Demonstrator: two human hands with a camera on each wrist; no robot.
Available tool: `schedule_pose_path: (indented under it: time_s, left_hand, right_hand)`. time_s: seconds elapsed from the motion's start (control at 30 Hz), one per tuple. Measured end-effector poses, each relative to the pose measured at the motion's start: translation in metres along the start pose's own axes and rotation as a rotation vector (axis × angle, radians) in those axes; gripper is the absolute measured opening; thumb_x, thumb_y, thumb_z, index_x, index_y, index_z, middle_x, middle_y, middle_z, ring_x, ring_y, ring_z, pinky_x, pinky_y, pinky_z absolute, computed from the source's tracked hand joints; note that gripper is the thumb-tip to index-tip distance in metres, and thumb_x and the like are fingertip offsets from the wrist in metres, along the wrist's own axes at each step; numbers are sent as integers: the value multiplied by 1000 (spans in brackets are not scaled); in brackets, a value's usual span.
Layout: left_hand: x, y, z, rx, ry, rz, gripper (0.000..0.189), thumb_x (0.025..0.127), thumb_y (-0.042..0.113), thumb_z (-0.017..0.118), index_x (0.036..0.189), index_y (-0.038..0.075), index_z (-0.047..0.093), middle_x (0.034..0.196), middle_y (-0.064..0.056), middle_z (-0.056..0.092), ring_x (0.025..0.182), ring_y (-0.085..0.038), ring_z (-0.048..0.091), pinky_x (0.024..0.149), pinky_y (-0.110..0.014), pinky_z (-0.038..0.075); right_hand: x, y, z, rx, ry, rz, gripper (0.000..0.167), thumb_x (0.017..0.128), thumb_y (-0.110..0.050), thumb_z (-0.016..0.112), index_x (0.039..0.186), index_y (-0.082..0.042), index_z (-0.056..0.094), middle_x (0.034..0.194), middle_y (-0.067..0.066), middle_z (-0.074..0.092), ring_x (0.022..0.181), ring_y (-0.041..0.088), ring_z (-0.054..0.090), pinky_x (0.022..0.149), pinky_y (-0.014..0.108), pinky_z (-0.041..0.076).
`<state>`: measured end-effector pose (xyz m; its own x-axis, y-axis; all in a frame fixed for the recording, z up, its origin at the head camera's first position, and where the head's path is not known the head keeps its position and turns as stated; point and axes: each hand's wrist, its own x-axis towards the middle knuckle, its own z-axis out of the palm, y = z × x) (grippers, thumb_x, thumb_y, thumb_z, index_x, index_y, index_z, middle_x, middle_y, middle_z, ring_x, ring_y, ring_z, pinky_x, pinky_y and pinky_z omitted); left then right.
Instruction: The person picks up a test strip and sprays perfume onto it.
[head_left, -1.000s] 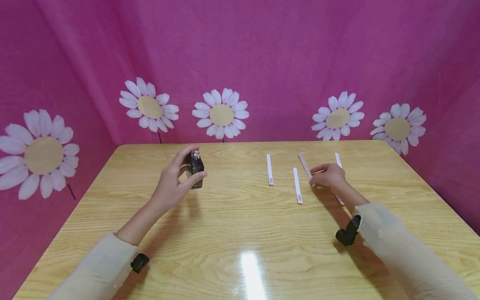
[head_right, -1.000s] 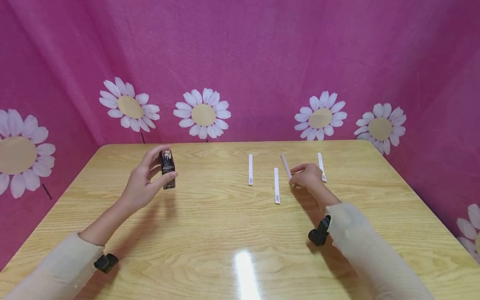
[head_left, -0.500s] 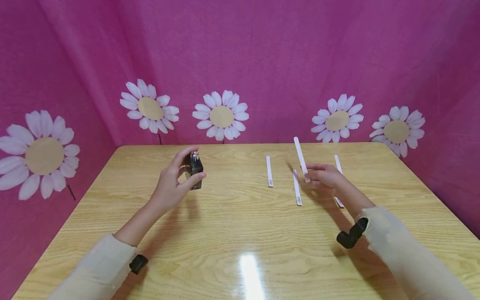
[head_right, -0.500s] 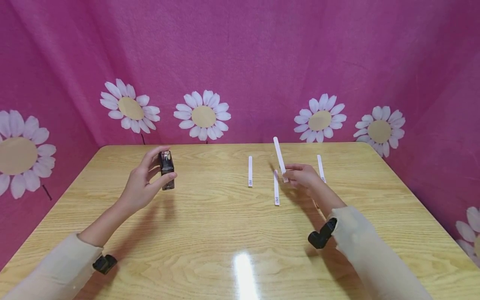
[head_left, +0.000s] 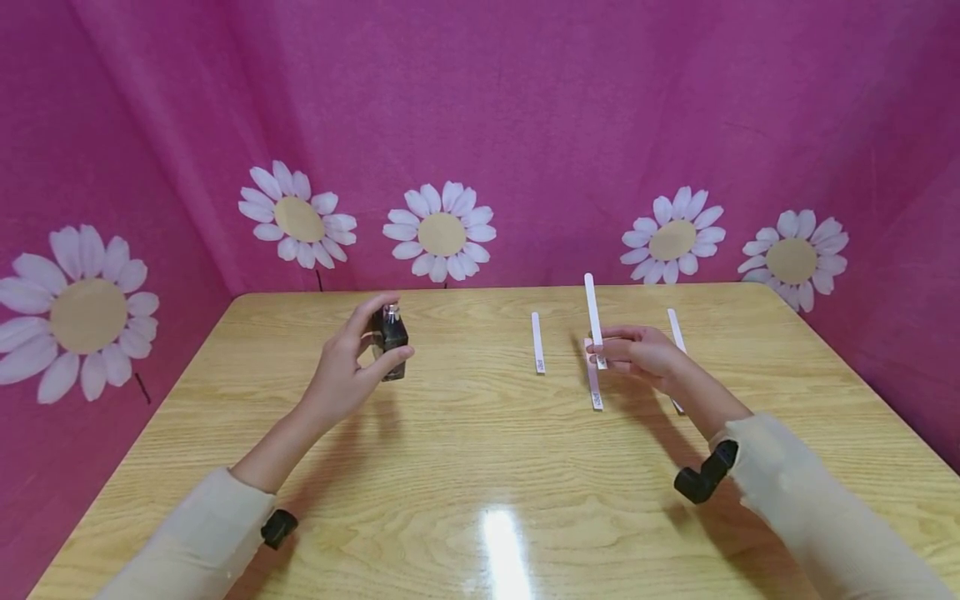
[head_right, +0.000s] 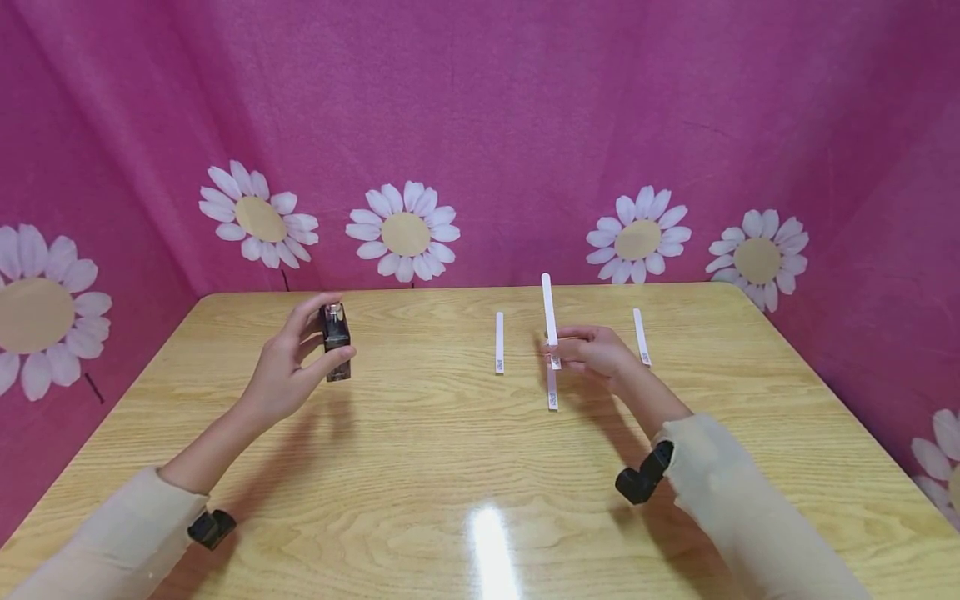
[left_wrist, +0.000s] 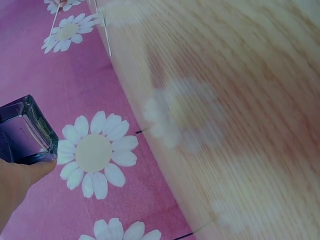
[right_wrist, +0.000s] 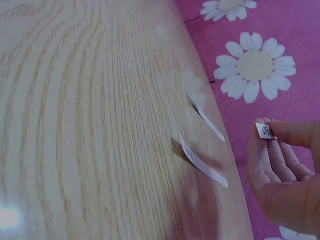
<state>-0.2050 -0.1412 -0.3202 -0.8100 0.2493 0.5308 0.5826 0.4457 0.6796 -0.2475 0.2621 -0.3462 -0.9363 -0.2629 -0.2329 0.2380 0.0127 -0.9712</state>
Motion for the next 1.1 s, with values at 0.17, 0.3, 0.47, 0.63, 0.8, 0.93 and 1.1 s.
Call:
schedule_pose_path:
  time_s: [0.17, 0.3, 0.47, 0.63, 0.8, 0.93, 1.1]
  left_hand:
    - [1, 0, 2, -4, -14, -2, 65, 84, 9, 73, 141, 16, 42, 131, -17, 53, 110, -30, 57, 92, -52, 54]
    - [1, 0, 4, -7, -26, 8, 65, 85, 9, 72, 141, 15, 41, 129, -19, 54, 109, -30, 57, 91, -52, 54]
    - [2, 1, 6, -14, -35, 12, 64, 85, 8, 71, 141, 13, 41, 129, -19, 54, 109, -30, 57, 90, -52, 54]
    - [3, 3, 8, -19, -40, 12, 63, 86, 8, 71, 141, 12, 41, 131, -19, 53, 110, -31, 56, 90, -53, 54]
    - [4, 3, 8, -16, -41, 14, 63, 86, 8, 71, 141, 12, 41, 131, -18, 53, 110, -30, 56, 90, -52, 54]
    - [4, 2, 9, -11, -44, 15, 63, 86, 8, 70, 141, 11, 41, 130, -18, 54, 109, -29, 57, 89, -51, 55]
    - [5, 3, 9, -20, -52, 6, 63, 86, 9, 71, 142, 15, 41, 131, -18, 53, 110, -29, 57, 91, -52, 54]
  right_hand:
    - [-1, 1, 6, -70, 12, 3, 39, 91, -2, 59, 125, 7, 42, 85, -8, 74, 83, 5, 71, 77, 18, 57]
    - [-3, -2, 13, -124, 21, 8, 43, 90, 0, 62, 126, 11, 42, 84, -8, 74, 82, 5, 71, 78, 19, 58]
    - [-7, -6, 22, -204, 17, -1, 51, 88, -2, 65, 129, 17, 42, 88, -5, 75, 82, 5, 71, 79, 24, 59]
    - [-9, -9, 32, -274, 18, -20, 46, 86, -1, 67, 124, 18, 48, 80, -9, 74, 76, 3, 70, 74, 24, 59]
    - [-10, -12, 39, -287, -10, -36, 44, 86, 2, 65, 123, 18, 49, 82, -6, 76, 76, 3, 71, 73, 24, 59]
    - [-11, -13, 44, -289, -32, -47, 45, 86, 3, 64, 125, 18, 47, 90, 2, 77, 77, 5, 72, 74, 26, 60]
    - [-12, -15, 50, -318, -17, -46, 47, 85, 1, 67, 125, 17, 48, 91, 4, 76, 78, 9, 73, 76, 29, 60]
